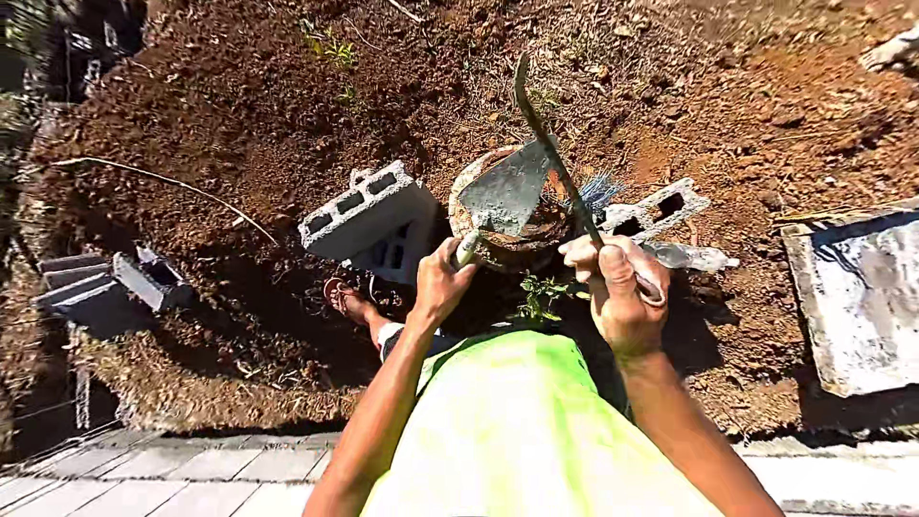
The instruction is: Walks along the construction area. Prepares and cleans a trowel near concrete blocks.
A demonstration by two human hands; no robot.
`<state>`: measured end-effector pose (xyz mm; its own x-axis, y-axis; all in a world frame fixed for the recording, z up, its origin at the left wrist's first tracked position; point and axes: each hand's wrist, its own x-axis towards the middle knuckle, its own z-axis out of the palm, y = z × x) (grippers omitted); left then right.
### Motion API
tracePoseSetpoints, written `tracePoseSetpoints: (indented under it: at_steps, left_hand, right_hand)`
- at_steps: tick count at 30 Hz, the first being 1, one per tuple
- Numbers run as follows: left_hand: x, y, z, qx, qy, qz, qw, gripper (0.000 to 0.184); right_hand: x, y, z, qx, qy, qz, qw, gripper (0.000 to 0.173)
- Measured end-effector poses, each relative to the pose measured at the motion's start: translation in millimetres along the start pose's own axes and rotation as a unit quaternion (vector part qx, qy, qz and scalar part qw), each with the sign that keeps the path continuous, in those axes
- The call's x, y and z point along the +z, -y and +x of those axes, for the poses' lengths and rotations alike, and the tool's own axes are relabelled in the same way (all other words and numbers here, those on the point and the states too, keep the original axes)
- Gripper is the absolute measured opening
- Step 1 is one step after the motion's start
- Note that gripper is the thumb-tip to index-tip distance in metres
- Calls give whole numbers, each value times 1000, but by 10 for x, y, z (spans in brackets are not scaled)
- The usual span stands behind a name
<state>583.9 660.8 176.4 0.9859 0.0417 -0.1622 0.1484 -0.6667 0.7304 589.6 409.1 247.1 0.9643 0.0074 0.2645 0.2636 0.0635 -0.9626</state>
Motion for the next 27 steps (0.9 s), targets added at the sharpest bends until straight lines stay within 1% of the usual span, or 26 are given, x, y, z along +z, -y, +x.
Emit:
tracePoseSetpoints:
  at_steps: [1, 2, 3, 4, 5, 6, 7, 9, 10, 11, 12, 13, 14, 15, 17, 18, 19, 20, 21, 22, 23, 24, 27]
  left_hand:
    - [-25, 22, -25, 6, -8, -2, 1000, 27]
    - [-46, 39, -48, 11, -16, -4, 1000, 26]
    - [-64, 49, -77, 12, -24, -5, 1000, 25]
    - [-78, 60, -111, 13, -30, -3, 999, 25]
    - [-84, 75, -136, 9, -34, -2, 999, 25]
    - [-91, 100, -131, 6, -41, -1, 999, 23]
    - [-107, 130, -133, 4, -46, -3, 999, 22]
    - [-145, 154, -286, -6, -42, -19, 999, 23]
    - [-166, 154, -325, -10, -40, -22, 999, 23]
    - [-182, 151, -319, -11, -40, -20, 999, 24]
    - [-186, 152, -302, -10, -39, -12, 999, 23]
    - [-188, 154, -280, -13, -32, 0, 999, 23]
    - [-186, 169, -246, -19, -17, 18, 1000, 23]
    - [-196, 191, -185, -24, 2, 39, 999, 23]
    - [-234, 243, -78, -42, 39, 68, 996, 25]
    - [-242, 271, -111, -49, 54, 74, 995, 25]
    - [-269, 285, -98, -49, 57, 82, 994, 25]
    - [-306, 286, -63, -43, 47, 94, 993, 25]
    - [-342, 269, -54, -40, 34, 113, 992, 23]
    - [-379, 237, -50, -44, 26, 136, 989, 23]
    - [-416, 218, -41, -49, 27, 159, 986, 22]
    - [-459, 216, -16, -47, 32, 184, 981, 22]
    - [-490, 303, -128, -29, 43, 222, 974, 22]
  right_hand:
    - [68, -81, 2, -28, 15, -14, 999, 33]
    - [129, -253, -39, -39, 39, -38, 998, 32]
    - [175, -473, -108, -25, 72, -76, 994, 32]
    - [205, -667, -179, 20, 107, -119, 987, 31]
    - [224, -753, -207, 77, 134, -150, 977, 32]
    - [244, -731, -169, 104, 142, -169, 970, 33]
    - [264, -638, -98, 91, 127, -165, 974, 34]
    - [303, -441, -72, 22, 89, -119, 989, 36]
    - [334, -453, -85, -11, 82, -112, 990, 37]
    - [353, -564, -107, -25, 94, -124, 988, 37]
    - [361, -722, -152, -6, 118, -147, 982, 35]
    - [362, -842, -188, 42, 150, -173, 973, 33]
    - [360, -863, -191, 79, 174, -188, 963, 32]
    - [369, -789, -145, 84, 182, -188, 962, 32]
    - [391, -566, -53, 24, 170, -134, 976, 34]
    - [398, -501, -110, -3, 163, -107, 981, 36]
    - [407, -552, -157, -22, 158, -106, 982, 37]
    - [403, -691, -219, -15, 160, -131, 978, 36]
    - [390, -831, -311, 33, 171, -170, 970, 34]
    - [387, -905, -372, 101, 183, -193, 959, 32]
    - [400, -884, -372, 141, 182, -197, 953, 32]
    - [427, -777, -299, 138, 169, -187, 958, 32]
    - [445, -238, -125, 23, 128, -99, 986, 32]
